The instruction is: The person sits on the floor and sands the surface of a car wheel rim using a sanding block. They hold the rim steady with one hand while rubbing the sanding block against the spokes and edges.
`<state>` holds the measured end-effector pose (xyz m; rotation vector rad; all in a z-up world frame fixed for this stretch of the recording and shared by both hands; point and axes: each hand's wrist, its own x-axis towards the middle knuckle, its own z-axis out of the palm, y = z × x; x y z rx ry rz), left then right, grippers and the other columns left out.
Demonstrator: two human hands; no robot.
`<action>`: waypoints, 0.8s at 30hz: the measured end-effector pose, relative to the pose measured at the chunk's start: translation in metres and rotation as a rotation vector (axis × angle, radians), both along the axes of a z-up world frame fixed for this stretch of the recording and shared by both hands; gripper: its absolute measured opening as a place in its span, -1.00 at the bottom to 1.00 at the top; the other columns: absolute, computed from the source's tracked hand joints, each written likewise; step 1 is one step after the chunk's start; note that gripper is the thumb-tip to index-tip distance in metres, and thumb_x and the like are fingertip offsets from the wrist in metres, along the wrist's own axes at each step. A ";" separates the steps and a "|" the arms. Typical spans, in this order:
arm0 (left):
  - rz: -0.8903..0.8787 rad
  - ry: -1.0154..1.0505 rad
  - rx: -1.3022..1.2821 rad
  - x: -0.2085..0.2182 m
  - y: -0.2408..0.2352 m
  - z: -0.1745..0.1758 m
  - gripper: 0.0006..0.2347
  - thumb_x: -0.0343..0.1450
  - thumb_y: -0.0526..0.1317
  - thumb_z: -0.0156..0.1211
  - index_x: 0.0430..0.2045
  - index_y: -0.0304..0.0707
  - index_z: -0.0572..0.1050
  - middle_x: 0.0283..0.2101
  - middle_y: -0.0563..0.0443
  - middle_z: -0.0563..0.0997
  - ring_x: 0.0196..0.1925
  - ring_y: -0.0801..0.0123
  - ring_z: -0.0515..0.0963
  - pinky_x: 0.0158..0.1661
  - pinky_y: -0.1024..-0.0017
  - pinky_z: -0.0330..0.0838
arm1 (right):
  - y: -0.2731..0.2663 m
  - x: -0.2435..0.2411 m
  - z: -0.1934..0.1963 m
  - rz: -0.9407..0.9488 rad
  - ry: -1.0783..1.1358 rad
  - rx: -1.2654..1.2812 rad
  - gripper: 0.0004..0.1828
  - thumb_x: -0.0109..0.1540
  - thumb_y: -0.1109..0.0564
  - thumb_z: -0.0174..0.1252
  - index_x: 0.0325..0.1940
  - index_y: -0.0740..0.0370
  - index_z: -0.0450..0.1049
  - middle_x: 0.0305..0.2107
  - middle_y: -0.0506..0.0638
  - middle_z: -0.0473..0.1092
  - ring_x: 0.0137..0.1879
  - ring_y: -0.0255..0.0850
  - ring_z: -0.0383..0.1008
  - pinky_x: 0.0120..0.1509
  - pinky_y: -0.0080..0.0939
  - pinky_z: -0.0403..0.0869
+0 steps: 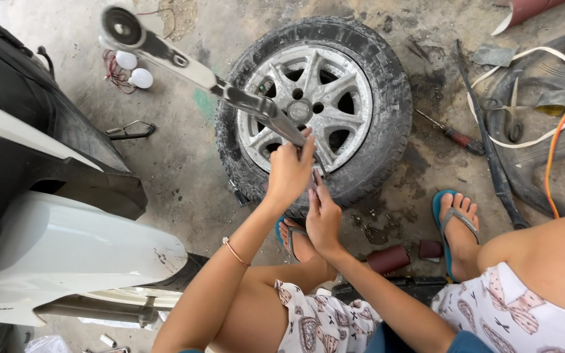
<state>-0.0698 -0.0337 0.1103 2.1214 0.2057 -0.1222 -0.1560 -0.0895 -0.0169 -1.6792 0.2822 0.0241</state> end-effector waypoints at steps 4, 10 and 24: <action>-0.088 -0.040 0.083 -0.001 0.008 -0.029 -0.64 0.59 -0.17 -0.04 0.13 -0.56 0.47 -0.59 -0.33 0.63 -0.67 0.35 0.59 -0.65 0.48 0.38 | -0.015 0.009 0.053 -0.122 -0.128 0.278 -0.56 0.41 0.27 -0.02 0.38 0.16 0.43 0.20 0.25 0.45 0.34 0.11 0.43 0.39 0.17 0.39; -0.097 -0.096 0.057 0.004 0.017 -0.045 -0.65 0.62 -0.20 -0.06 0.14 -0.62 0.43 -0.74 -0.15 0.52 -0.82 0.60 0.29 -0.70 0.64 0.15 | -0.030 0.022 0.017 -0.256 -0.265 0.141 -0.52 0.50 0.28 -0.11 0.53 0.34 0.17 0.38 0.37 0.21 0.51 0.25 0.14 0.55 0.21 0.16; 0.009 -0.045 -0.054 -0.004 0.020 -0.005 -0.61 0.61 -0.20 -0.12 0.20 -0.65 0.35 -0.12 -0.65 0.60 -0.05 -0.26 0.67 -0.15 0.10 0.70 | -0.027 0.026 -0.029 -0.220 -0.347 -0.140 -0.61 0.50 0.29 -0.15 0.41 0.31 0.34 0.15 0.26 0.47 0.24 0.08 0.50 0.30 0.09 0.47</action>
